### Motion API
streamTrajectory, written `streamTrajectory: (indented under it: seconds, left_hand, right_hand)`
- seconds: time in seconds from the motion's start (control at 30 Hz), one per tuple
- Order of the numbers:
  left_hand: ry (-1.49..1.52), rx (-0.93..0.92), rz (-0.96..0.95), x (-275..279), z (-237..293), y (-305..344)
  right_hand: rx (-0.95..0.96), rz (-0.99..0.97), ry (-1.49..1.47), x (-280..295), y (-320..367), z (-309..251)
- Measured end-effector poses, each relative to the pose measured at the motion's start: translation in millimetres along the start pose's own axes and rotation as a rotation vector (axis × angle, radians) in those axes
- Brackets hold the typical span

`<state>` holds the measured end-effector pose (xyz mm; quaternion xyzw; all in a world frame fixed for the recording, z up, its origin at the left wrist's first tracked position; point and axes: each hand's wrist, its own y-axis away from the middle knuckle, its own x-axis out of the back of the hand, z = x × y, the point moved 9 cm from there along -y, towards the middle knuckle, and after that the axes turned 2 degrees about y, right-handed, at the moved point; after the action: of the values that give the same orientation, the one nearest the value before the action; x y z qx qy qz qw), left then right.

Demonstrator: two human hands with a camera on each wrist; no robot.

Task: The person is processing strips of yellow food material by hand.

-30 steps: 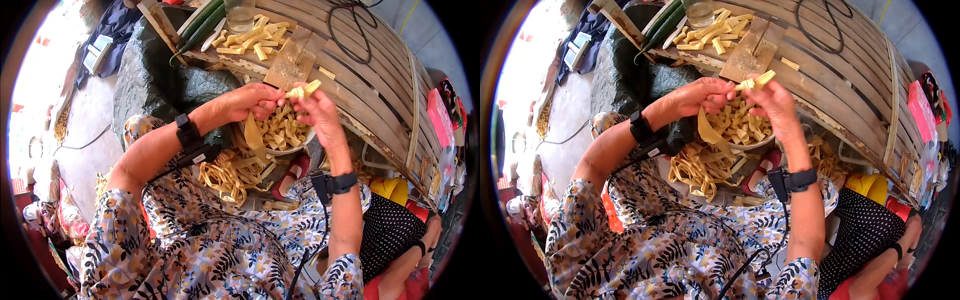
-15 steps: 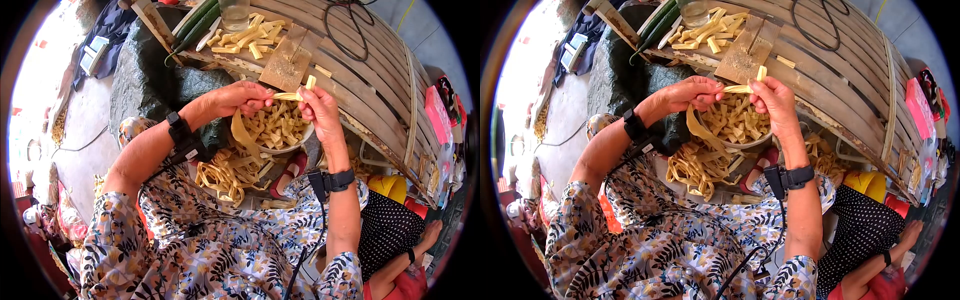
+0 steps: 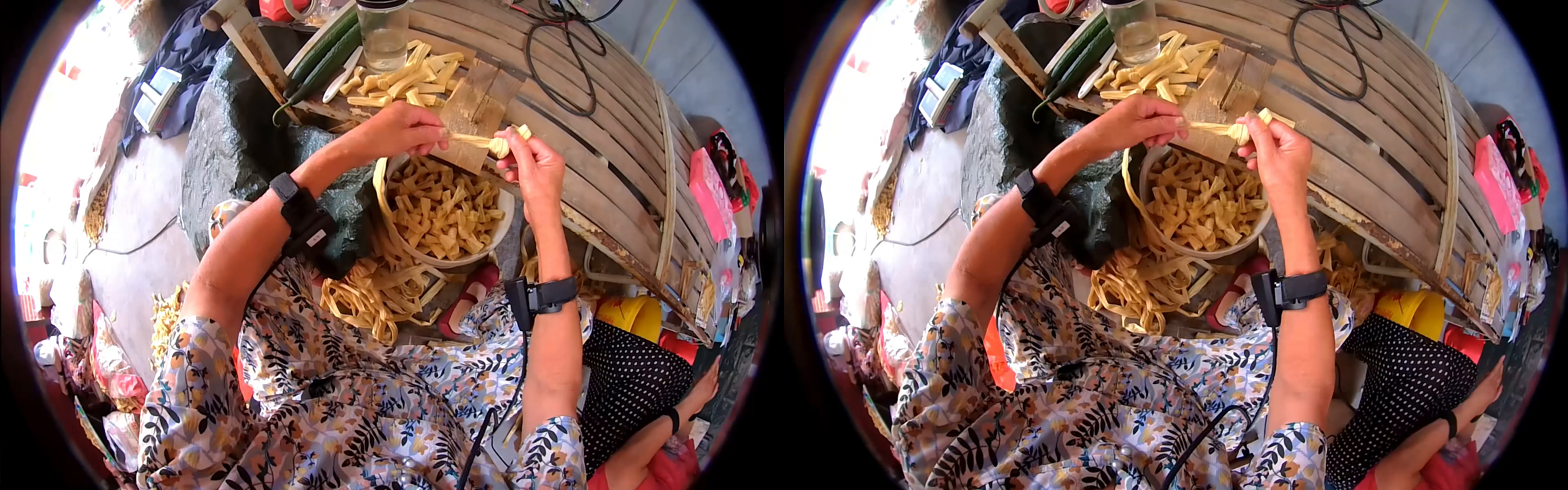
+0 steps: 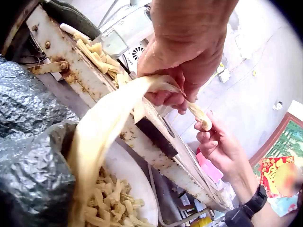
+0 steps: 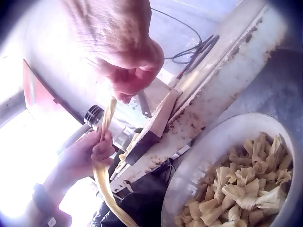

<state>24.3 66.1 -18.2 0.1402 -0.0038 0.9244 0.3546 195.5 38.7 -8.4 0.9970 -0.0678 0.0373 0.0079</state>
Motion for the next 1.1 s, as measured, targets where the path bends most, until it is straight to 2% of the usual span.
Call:
streamTrajectory:
  seconds: [0.1,0.13,0.23,0.37,0.47,0.6,0.7,0.8,0.9,1.0,1.1]
  left_hand:
    - [-0.121,-0.144,0.080,-12,23,-9]
    - [-0.028,-0.154,0.079,-19,27,-10]
    - [0.004,-0.026,0.136,-22,25,-8]
    - [0.106,-0.101,0.084,-28,37,-5]
    - [0.096,-0.053,0.042,-34,29,-9]
    - [0.197,-0.110,0.031,-41,33,-7]
    - [0.247,-0.127,0.034,-47,30,-9]
    - [0.175,-0.126,0.041,-46,31,-5]
    - [0.238,-0.113,0.011,-45,32,2]
    - [0.280,-0.060,-0.021,-44,26,5]
    - [0.223,-0.006,-0.042,-44,20,3]
  right_hand:
    - [0.054,-0.044,0.064,-10,-1,-4]
    - [0.084,-0.040,0.069,-16,0,-3]
    - [0.125,0.003,-0.069,-23,4,-8]
    - [0.100,-0.031,-0.029,-12,2,-11]
    - [0.076,-0.023,-0.151,-20,8,-12]
    - [-0.082,-0.066,-0.532,-19,3,4]
    - [-0.185,-0.110,-0.707,-21,2,13]
    - [-0.200,-0.127,-0.743,-21,-1,23]
    - [-0.103,-0.159,-0.568,-23,1,12]
    - [-0.193,-0.071,-0.268,-16,8,9]
    - [-0.113,-0.228,-0.069,-32,14,6]
